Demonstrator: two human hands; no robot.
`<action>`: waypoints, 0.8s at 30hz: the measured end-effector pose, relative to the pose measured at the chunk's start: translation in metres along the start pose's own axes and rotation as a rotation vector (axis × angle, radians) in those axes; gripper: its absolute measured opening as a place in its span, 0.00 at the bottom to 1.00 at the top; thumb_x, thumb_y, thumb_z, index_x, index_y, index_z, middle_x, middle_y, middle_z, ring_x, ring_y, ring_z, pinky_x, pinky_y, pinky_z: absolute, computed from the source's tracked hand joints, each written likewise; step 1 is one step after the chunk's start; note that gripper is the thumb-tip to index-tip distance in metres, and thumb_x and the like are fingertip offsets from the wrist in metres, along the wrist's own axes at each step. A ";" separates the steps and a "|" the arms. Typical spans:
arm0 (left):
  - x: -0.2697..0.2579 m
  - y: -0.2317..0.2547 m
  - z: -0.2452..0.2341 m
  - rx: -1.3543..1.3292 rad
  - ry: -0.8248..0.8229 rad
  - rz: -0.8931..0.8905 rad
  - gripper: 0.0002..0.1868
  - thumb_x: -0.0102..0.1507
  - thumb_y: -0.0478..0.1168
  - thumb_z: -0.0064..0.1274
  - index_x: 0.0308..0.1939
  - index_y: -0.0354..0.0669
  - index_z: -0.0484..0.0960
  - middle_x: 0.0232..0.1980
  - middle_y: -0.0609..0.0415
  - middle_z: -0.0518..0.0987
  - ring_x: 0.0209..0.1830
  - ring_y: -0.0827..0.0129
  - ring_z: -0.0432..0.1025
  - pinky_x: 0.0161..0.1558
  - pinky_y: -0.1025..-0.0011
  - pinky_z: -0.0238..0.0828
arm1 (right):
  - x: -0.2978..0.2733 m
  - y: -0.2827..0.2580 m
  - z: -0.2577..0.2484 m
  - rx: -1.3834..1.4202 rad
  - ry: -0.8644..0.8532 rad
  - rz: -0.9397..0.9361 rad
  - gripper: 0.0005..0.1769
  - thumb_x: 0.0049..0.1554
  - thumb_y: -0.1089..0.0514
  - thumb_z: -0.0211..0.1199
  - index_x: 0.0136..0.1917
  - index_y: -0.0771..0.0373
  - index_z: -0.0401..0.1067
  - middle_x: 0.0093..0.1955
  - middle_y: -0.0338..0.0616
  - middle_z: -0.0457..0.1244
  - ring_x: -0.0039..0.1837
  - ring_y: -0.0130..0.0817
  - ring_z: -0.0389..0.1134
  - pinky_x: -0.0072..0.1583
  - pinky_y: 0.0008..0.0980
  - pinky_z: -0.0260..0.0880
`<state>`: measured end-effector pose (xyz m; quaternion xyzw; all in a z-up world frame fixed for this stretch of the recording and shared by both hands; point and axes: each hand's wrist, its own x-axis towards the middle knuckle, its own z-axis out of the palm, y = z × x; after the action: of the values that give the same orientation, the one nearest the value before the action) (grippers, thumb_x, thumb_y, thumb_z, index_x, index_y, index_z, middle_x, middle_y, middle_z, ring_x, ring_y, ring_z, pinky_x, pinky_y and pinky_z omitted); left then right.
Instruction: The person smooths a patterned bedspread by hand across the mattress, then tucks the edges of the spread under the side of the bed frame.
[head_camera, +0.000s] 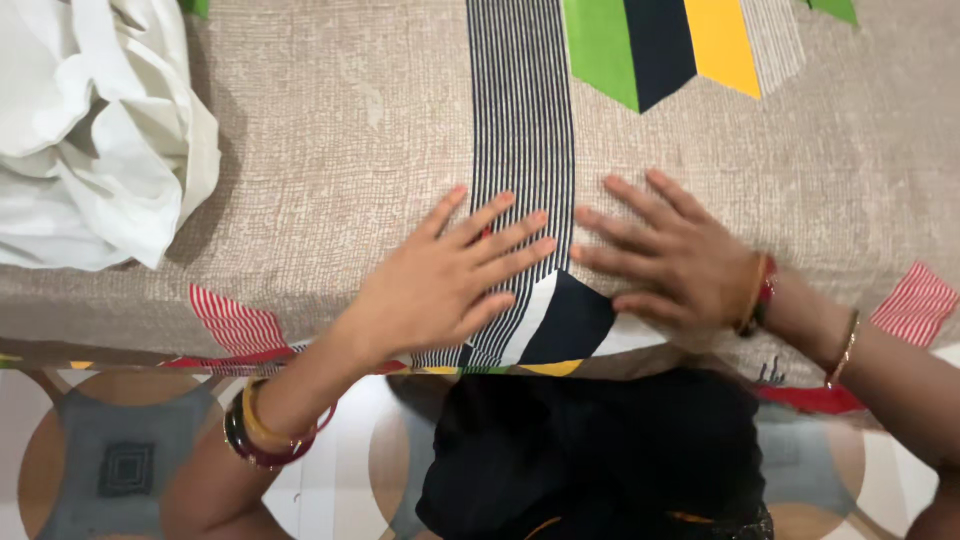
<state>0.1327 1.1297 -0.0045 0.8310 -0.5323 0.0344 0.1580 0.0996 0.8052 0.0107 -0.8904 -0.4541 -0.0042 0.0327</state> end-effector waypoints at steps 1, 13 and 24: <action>-0.005 0.009 -0.003 -0.042 0.030 -0.014 0.32 0.69 0.55 0.38 0.77 0.53 0.62 0.80 0.52 0.61 0.81 0.53 0.49 0.76 0.43 0.39 | -0.004 -0.008 -0.002 -0.006 0.010 -0.033 0.37 0.64 0.33 0.42 0.81 0.46 0.52 0.85 0.46 0.43 0.85 0.51 0.33 0.80 0.58 0.28; 0.078 -0.069 -0.045 0.068 0.199 -0.206 0.28 0.76 0.57 0.40 0.75 0.47 0.70 0.78 0.47 0.66 0.79 0.50 0.56 0.76 0.49 0.48 | 0.053 0.122 -0.042 0.055 0.070 -0.166 0.44 0.58 0.28 0.53 0.79 0.52 0.59 0.82 0.53 0.48 0.83 0.49 0.47 0.79 0.53 0.42; 0.084 -0.071 0.024 0.057 0.064 -0.455 0.34 0.71 0.66 0.33 0.78 0.63 0.63 0.83 0.48 0.53 0.83 0.48 0.41 0.77 0.42 0.30 | 0.044 0.174 0.022 -0.127 -0.109 -0.152 0.41 0.58 0.23 0.38 0.81 0.33 0.47 0.87 0.41 0.36 0.85 0.53 0.29 0.76 0.68 0.24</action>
<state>0.2304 1.0761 -0.0246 0.9322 -0.3249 0.0390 0.1550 0.2655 0.7404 -0.0195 -0.8525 -0.5202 0.0130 -0.0489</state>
